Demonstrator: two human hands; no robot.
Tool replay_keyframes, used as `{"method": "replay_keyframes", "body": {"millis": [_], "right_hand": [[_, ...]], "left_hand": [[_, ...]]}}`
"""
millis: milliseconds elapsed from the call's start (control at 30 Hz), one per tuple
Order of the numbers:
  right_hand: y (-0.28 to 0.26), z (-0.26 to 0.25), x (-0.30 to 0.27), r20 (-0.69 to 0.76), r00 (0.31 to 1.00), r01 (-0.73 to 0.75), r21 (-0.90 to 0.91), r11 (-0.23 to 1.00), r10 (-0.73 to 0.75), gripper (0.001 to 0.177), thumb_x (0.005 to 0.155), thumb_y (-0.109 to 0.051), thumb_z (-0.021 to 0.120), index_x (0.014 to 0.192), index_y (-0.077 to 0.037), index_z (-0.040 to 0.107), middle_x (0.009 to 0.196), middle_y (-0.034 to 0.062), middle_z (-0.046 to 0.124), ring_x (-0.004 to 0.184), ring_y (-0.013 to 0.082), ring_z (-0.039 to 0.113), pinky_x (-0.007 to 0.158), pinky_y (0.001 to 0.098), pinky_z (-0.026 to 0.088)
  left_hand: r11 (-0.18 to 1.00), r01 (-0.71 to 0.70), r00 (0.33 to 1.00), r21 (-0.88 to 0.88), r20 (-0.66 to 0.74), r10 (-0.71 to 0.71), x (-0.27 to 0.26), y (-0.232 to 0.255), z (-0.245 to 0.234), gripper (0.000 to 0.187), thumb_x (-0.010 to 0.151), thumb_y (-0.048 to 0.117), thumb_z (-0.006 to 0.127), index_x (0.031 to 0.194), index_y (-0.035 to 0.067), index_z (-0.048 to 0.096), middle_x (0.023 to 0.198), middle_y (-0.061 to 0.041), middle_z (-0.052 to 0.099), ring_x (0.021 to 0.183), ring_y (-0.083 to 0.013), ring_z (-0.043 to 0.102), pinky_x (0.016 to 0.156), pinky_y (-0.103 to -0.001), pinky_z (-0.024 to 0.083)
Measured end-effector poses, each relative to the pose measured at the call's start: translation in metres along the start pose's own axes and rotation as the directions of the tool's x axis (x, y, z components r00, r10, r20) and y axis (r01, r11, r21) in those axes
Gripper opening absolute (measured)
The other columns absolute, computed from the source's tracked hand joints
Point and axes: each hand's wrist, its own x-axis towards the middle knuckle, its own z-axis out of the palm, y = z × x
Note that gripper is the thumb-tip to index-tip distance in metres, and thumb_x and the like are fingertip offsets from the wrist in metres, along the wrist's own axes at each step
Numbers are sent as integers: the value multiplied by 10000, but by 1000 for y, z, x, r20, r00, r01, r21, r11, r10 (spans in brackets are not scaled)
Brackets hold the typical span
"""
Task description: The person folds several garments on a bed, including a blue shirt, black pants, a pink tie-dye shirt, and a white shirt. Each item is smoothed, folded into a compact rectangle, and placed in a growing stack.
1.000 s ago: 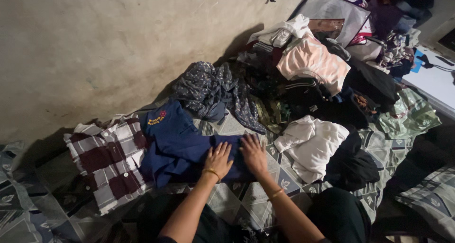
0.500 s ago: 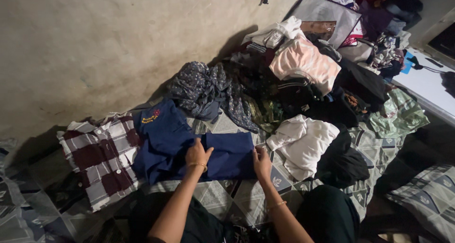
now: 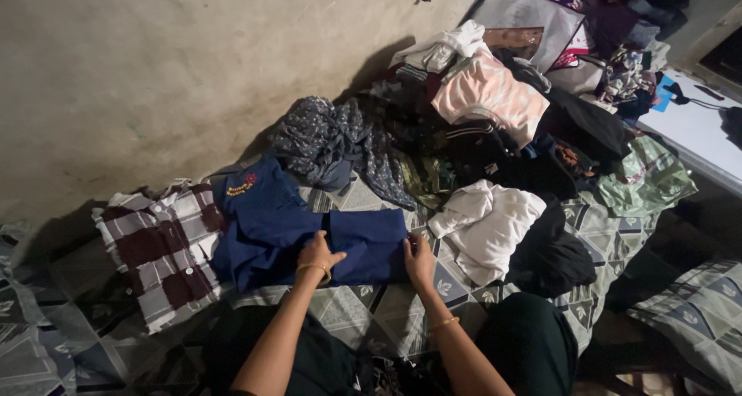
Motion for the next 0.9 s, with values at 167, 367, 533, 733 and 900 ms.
{"method": "replay_keyframes", "body": {"millis": [167,367,533,733,900], "right_hand": [[2,0,-1,-16,998,53,-10,999,-53,296,943,-237,702,1169,-49,662,1069,156,711,887,298,721,808,396,563],[-8,-1,4,11,1000,-4,-100,995,5,323,970,-330,657,1148,-62,680,1066,172,729,951,349,714,836,442,547],[-16,-1,16,94,968,-208,-231,950,234,512,965,-547,561,1134,-82,694,1016,183,742,971,415,699,851,488,533],[-15,13,21,178,943,-217,-304,928,279,666,974,-649,542,1055,-11,712,957,244,748,915,430,711,824,502,535],[-11,2,27,226,950,-223,16,975,214,598,885,-580,677,1045,-5,715,869,195,752,768,302,730,741,436,549]], "left_hand": [[987,41,998,157,33,-47,-16,8,-19,831,764,313,860,1458,177,425,1216,-159,699,1116,-356,695,926,-472,578],[951,-235,933,202,-230,279,-42,35,-24,336,993,269,638,1294,137,571,1298,-116,678,1203,-300,665,1027,-431,537],[705,-614,685,355,-206,699,-46,54,19,710,956,458,609,1507,77,375,1568,-164,415,1462,-319,370,1190,-497,275],[755,-534,817,379,3,577,-34,47,34,891,925,634,565,1586,125,251,1658,-124,237,1525,-291,231,1227,-534,154],[886,-415,845,209,-274,460,-27,44,-24,795,908,604,626,1480,71,486,1584,-161,445,1414,-348,428,1128,-489,358]]}}
